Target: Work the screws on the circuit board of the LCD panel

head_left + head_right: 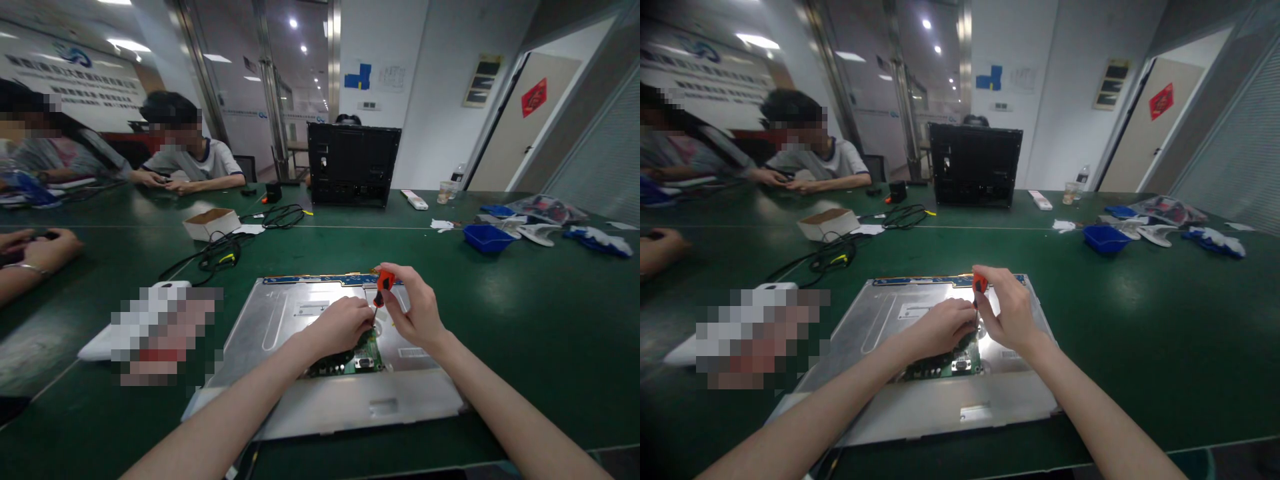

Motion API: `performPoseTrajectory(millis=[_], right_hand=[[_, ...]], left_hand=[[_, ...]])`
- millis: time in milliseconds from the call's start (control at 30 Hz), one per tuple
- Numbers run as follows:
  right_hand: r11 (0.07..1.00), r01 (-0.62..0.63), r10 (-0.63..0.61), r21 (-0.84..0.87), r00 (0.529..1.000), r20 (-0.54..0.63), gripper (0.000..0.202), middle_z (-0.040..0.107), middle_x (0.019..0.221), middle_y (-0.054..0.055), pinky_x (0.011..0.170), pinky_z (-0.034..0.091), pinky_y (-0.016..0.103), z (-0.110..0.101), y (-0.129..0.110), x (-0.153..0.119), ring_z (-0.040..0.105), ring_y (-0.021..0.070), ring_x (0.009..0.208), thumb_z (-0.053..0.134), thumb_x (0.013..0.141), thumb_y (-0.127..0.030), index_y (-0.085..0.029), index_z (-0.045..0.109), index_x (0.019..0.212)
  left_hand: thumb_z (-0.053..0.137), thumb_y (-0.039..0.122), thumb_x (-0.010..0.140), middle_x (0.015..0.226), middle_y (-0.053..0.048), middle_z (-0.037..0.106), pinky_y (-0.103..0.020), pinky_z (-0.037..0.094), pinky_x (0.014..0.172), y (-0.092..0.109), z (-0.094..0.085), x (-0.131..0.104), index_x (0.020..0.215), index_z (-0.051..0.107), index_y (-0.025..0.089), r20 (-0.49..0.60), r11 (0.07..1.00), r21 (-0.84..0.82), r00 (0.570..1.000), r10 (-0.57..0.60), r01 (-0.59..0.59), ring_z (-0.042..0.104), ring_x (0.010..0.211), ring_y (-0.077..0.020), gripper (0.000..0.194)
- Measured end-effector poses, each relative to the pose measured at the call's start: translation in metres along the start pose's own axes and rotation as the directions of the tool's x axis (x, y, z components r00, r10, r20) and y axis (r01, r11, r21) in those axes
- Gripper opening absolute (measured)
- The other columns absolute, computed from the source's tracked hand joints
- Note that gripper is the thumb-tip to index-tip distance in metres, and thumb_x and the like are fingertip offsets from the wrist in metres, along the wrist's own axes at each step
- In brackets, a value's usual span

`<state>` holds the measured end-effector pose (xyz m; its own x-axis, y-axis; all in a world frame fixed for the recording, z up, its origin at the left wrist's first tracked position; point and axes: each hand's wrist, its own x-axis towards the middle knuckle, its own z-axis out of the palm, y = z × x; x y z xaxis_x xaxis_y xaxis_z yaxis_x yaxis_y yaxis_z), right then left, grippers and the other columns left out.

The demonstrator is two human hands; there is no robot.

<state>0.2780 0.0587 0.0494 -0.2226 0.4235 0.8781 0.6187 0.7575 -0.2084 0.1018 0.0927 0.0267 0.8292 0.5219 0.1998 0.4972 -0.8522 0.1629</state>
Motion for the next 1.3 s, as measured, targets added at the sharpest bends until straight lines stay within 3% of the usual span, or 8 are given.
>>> performPoseTrajectory(millis=[100, 200, 333, 633, 867, 1033, 1300], right_hand=[[0.999, -0.040, 0.039, -0.024, 0.998, -0.057, 0.035, 0.070, 0.094, 0.005, 0.067, 0.059, 0.035, 0.0050, 0.0056, -0.0047, 0.070, 0.0207, 0.078, 0.063, 0.090, -0.023, -0.026, 0.047, 0.121], [0.996, -0.068, 0.073, 0.058, 0.993, -0.092, 0.040, 0.070, 0.097, 0.004, 0.068, 0.059, 0.034, 0.0095, 0.0088, -0.0088, 0.071, 0.0184, 0.077, 0.062, 0.090, -0.021, -0.027, 0.039, 0.123], [0.993, -0.080, 0.084, 0.084, 0.995, -0.050, 0.038, 0.069, 0.107, 0.007, 0.074, 0.060, 0.037, 0.0084, 0.0070, -0.0084, 0.070, 0.0191, 0.084, 0.056, 0.093, -0.020, -0.026, 0.037, 0.125], [0.998, -0.054, 0.054, 0.022, 0.999, 0.007, 0.033, 0.064, 0.114, 0.011, 0.070, 0.061, 0.036, 0.0017, 0.0029, -0.0028, 0.068, 0.0204, 0.092, 0.041, 0.099, -0.017, -0.025, 0.045, 0.130], [0.994, -0.093, 0.097, 0.052, 0.992, -0.081, 0.037, 0.071, 0.106, 0.007, 0.064, 0.061, 0.032, 0.0086, 0.0078, -0.0078, 0.071, 0.0164, 0.073, 0.062, 0.092, -0.025, -0.026, 0.041, 0.122], [0.993, -0.095, 0.099, 0.076, 0.993, -0.059, 0.038, 0.071, 0.107, 0.008, 0.062, 0.060, 0.030, 0.0081, 0.0058, -0.0061, 0.069, 0.0151, 0.070, 0.058, 0.093, -0.021, -0.025, 0.036, 0.124], [0.994, -0.081, 0.083, 0.073, 0.996, -0.026, 0.036, 0.063, 0.113, 0.010, 0.062, 0.061, 0.031, 0.0046, 0.0043, -0.0052, 0.068, 0.0188, 0.087, 0.048, 0.096, -0.020, -0.026, 0.043, 0.131]], left_hand=[[0.058, 0.009, 0.092, 0.088, -0.006, 0.070, -0.030, 0.044, 0.069, -0.0003, 0.0000, -0.0008, 0.086, 0.067, 0.015, 0.000, 1.000, -0.009, 1.000, 0.003, -0.003, 0.064, 0.083, -0.0211, 0.012], [0.058, 0.011, 0.092, 0.084, -0.006, 0.069, -0.029, 0.044, 0.068, 0.0002, 0.0000, -0.0011, 0.084, 0.067, 0.016, -0.003, 1.000, 0.005, 1.000, -0.004, 0.004, 0.064, 0.080, -0.0205, 0.012], [0.058, 0.012, 0.092, 0.081, -0.005, 0.067, -0.029, 0.044, 0.068, 0.0008, 0.0003, -0.0011, 0.082, 0.066, 0.016, -0.017, 1.000, 0.008, 1.000, -0.001, 0.001, 0.063, 0.078, -0.0198, 0.013], [0.059, 0.012, 0.091, 0.080, -0.005, 0.067, -0.029, 0.045, 0.068, 0.0008, 0.0003, -0.0007, 0.081, 0.066, 0.016, -0.011, 0.999, 0.036, 1.000, -0.006, 0.006, 0.063, 0.077, -0.0197, 0.013], [0.059, 0.010, 0.091, 0.085, -0.006, 0.068, -0.030, 0.045, 0.071, 0.0012, -0.0016, -0.0007, 0.085, 0.067, 0.015, 0.018, 1.000, -0.017, 1.000, -0.016, 0.017, 0.063, 0.082, -0.0213, 0.011], [0.058, 0.011, 0.092, 0.085, -0.006, 0.068, -0.030, 0.045, 0.071, 0.0012, -0.0019, -0.0010, 0.086, 0.067, 0.015, 0.017, 1.000, -0.026, 1.000, -0.014, 0.014, 0.063, 0.082, -0.0213, 0.011], [0.058, 0.011, 0.092, 0.082, -0.005, 0.067, -0.029, 0.043, 0.067, 0.0018, -0.0018, -0.0004, 0.081, 0.064, 0.016, 0.007, 1.000, 0.020, 1.000, -0.009, 0.009, 0.063, 0.079, -0.0208, 0.013]])
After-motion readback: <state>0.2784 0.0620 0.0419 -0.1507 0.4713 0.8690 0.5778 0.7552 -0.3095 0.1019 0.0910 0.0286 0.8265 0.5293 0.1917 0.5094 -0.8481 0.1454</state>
